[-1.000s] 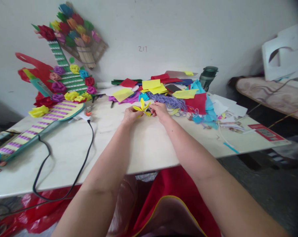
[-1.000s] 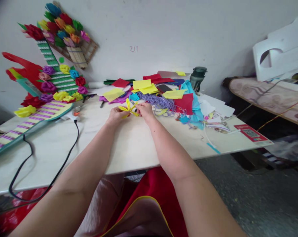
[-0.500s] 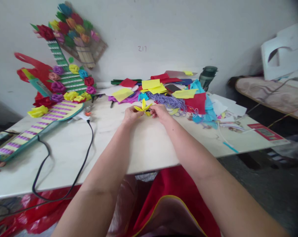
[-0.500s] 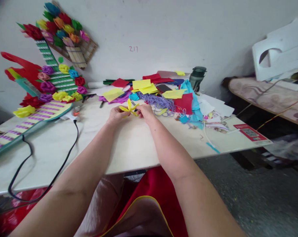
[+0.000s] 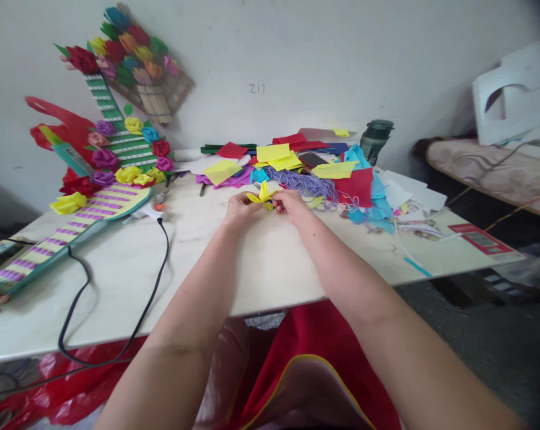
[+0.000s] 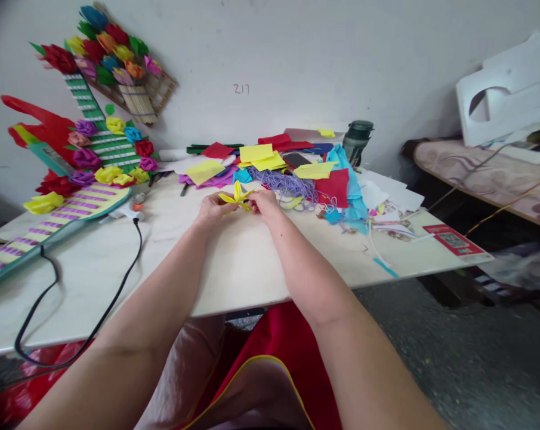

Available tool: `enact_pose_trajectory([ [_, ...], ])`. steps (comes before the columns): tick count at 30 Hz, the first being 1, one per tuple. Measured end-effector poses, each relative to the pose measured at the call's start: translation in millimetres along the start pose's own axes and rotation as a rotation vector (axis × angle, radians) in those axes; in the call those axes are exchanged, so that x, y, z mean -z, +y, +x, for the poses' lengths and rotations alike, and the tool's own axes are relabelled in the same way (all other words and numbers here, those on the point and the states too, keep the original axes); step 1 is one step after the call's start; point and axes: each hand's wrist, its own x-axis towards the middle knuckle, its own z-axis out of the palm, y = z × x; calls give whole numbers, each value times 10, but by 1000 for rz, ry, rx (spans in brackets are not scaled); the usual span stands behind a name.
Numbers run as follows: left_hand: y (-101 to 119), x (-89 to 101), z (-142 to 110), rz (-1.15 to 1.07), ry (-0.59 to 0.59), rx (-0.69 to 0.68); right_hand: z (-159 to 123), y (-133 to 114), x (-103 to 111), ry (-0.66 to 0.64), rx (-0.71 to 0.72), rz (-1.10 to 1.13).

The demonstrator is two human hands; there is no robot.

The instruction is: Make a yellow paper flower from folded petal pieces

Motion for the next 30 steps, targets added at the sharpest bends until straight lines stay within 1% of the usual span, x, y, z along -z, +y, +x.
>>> enact_pose_trajectory([
  [6, 3, 5, 1, -52, 11, 56, 1, 17, -30, 17, 74, -3],
  [10, 11, 6, 5, -96, 28, 85, 55, 74, -34, 55, 214, -81],
  [13, 6, 6, 10, -129, 37, 91, 109, 121, -22, 54, 327, -151],
  [15, -1, 6, 15, -146, 42, 100, 126, 135, -14, 41, 373, -186],
  [24, 8, 10, 2, -193, 55, 156, 41, 75, -27, -4, 424, -206],
  [27, 8, 10, -1, -201, 25, 141, 29, 55, -24, -14, 419, -211],
  [30, -2, 5, 3, -194, -10, 119, 23, 41, -15, -59, 384, -202],
])
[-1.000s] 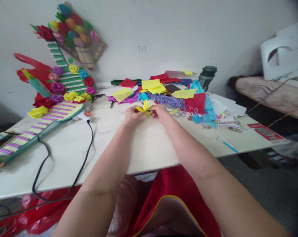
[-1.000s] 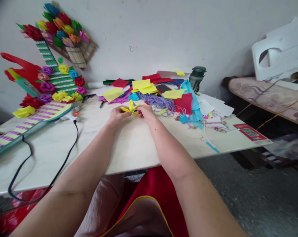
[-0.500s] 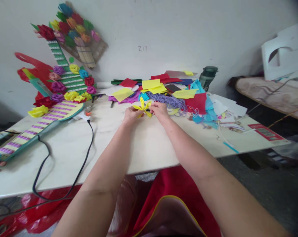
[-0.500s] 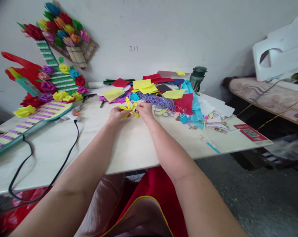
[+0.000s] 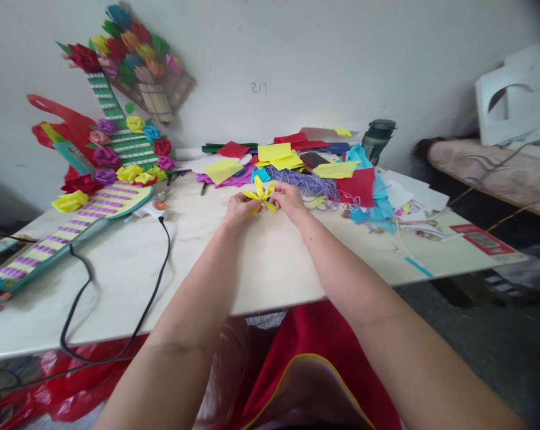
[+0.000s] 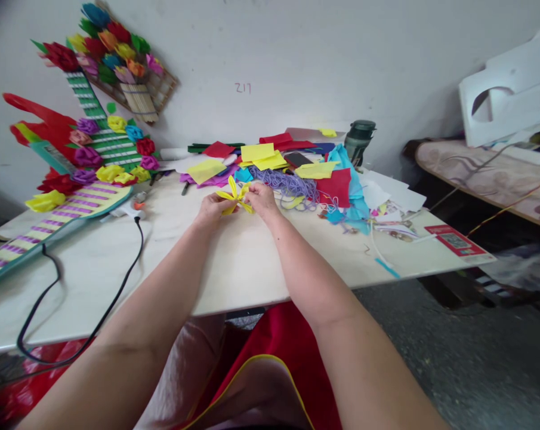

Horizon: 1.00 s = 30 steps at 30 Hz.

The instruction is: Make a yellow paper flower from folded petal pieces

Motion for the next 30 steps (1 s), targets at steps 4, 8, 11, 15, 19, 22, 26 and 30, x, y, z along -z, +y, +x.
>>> enact_pose_trajectory([
  [4, -9, -19, -2, 42, -12, -26, -14, -16, 9, -40, -39, -14],
  [8, 1, -49, -34, 76, -20, -35, -28, -25, 11, -38, -45, -74],
  [11, 21, -58, -57, 28, -82, -12, -23, -22, 13, -13, -41, -89],
  [15, 42, -16, -27, -101, -113, 89, -21, -31, 14, -34, -33, -81],
  [19, 40, 78, 44, -64, 9, 137, -33, -35, 4, -108, -15, -98],
  [22, 44, 123, 58, 9, 29, 91, -27, 3, -5, -164, 23, -149],
  [26, 93, 125, 36, 117, -19, 2, 5, 73, -17, -161, 90, -250],
  [30, 147, 134, 36, 64, 7, 80, 20, 88, -37, -107, 153, -333],
])
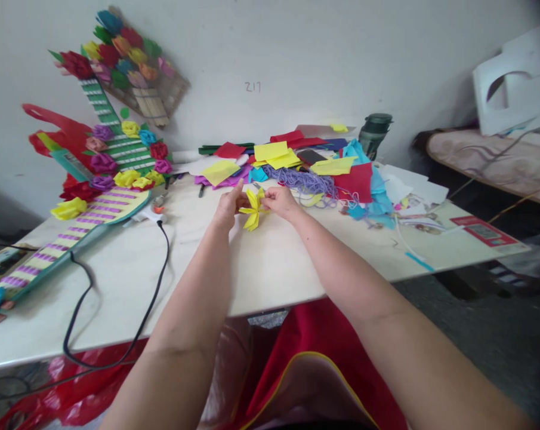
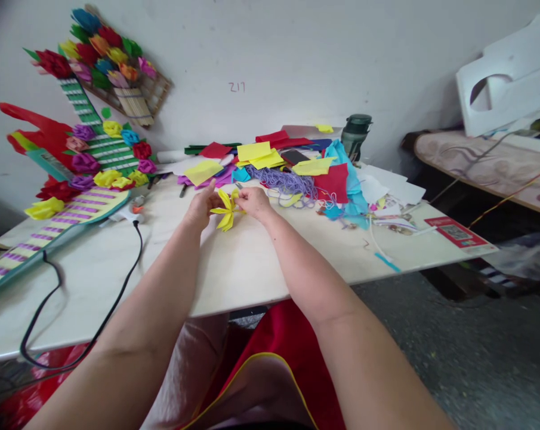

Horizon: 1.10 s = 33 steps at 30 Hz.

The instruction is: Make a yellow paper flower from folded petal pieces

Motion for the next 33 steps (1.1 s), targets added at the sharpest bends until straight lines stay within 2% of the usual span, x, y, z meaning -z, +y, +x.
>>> enact_pose_trajectory([
  [2, 9, 11, 1, -12, 2, 23, -6, -20, 0, 23, 37, -51],
  [5, -2, 0, -7, -33, -49, -13, -34, -79, 27, 59, 90, -168],
  [8, -32, -63, -16, -142, -116, -40, -68, -160, 88, 115, 139, -292],
  [13, -106, -190, -5, -287, -144, -76, -89, -261, 190, 182, 285, -435],
  [17, -134, -180, 6, -302, -203, -2, -100, -277, 199, 119, 332, -539],
  [22, -119, -92, -5, -250, -183, 88, -109, -240, 145, 13, 319, -649],
  [27, -100, -53, -13, -113, -169, 122, -91, -178, 124, -11, 316, -690],
  [33, -52, -74, -24, -112, -126, 146, -87, -159, 114, -22, 273, -652],
])
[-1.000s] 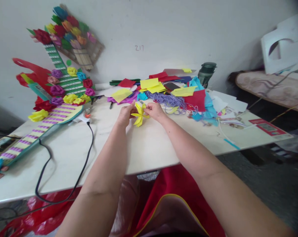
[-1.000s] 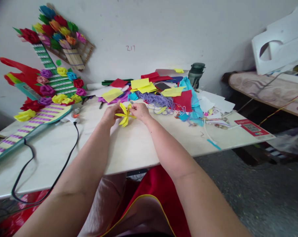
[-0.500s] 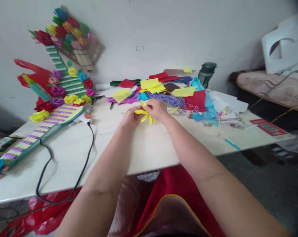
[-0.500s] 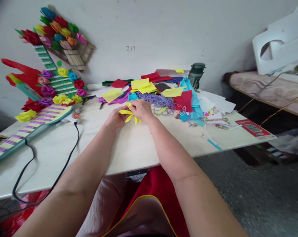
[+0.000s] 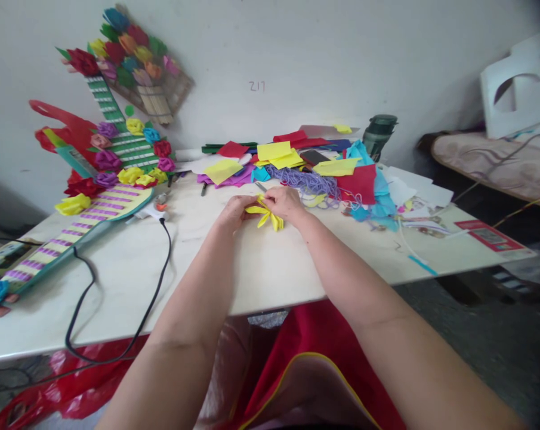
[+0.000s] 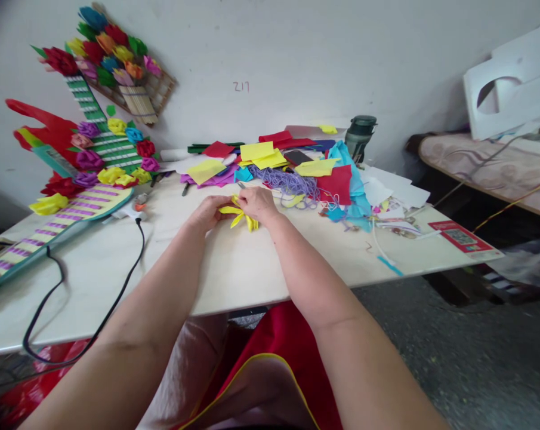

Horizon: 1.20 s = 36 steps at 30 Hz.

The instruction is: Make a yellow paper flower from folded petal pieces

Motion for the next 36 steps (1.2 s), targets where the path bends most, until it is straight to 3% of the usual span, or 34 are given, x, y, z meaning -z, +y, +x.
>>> enact_pose_trajectory([
  [8, -11, -43, 30, 131, 162, 23, -5, -16, -39, -9, -2, 56],
  [12, -12, -57, 46, 70, 193, 42, 8, -1, -64, 9, -8, 72],
  [16, -9, -57, 58, 12, 210, 66, 20, 22, -88, 45, 25, 112],
  [21, -23, -61, 60, 90, 226, 48, 28, 53, -111, 112, 58, 213],
  [36, -9, -76, 30, 139, 190, 9, 58, 103, -211, 153, 136, 347],
])
